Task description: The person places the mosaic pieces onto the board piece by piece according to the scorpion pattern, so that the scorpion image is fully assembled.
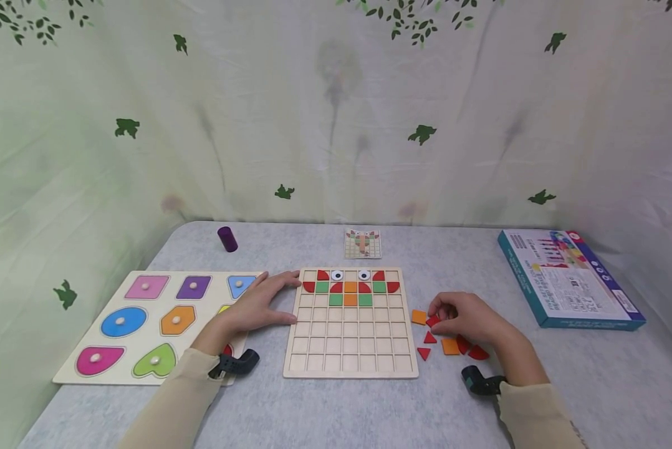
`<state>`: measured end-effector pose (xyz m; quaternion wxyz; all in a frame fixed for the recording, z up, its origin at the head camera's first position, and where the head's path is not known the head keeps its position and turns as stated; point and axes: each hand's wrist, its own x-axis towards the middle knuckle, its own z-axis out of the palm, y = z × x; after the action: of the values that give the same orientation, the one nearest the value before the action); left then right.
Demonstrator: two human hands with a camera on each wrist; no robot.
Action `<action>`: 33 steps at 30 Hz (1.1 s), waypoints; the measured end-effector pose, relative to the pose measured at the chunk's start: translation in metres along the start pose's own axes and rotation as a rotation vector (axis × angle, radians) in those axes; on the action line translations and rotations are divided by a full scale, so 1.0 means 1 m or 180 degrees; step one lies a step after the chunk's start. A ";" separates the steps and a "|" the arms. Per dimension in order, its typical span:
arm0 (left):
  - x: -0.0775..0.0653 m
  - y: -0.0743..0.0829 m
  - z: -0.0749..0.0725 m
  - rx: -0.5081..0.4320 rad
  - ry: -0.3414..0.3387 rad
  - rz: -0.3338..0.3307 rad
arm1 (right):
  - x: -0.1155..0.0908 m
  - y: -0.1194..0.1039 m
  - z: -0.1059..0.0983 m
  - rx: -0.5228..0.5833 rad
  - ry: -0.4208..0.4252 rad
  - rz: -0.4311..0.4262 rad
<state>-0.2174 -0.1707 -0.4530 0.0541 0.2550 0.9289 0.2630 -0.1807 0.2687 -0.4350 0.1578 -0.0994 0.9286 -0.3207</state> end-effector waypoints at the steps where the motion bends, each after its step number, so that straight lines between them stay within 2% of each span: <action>1: 0.000 0.000 0.000 -0.0004 -0.0005 -0.0007 | 0.000 0.000 0.000 -0.0009 0.0006 0.0006; 10: 0.000 0.001 -0.001 -0.0007 0.0008 -0.0004 | 0.001 0.001 -0.001 -0.0067 0.0052 -0.0043; 18: 0.000 0.000 0.000 0.0009 -0.0005 -0.0007 | 0.002 -0.001 0.000 0.0005 0.0090 0.0026; 27: 0.000 -0.002 0.001 0.0001 -0.0037 -0.0070 | 0.003 -0.007 -0.004 0.0098 0.0318 -0.0284; 33: 0.001 -0.002 0.001 -0.0007 -0.0014 -0.0051 | 0.008 -0.015 -0.001 0.0130 0.0306 -0.0321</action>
<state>-0.2190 -0.1710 -0.4548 0.0586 0.2481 0.9305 0.2629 -0.1870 0.2558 -0.4268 0.0986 -0.1273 0.9222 -0.3516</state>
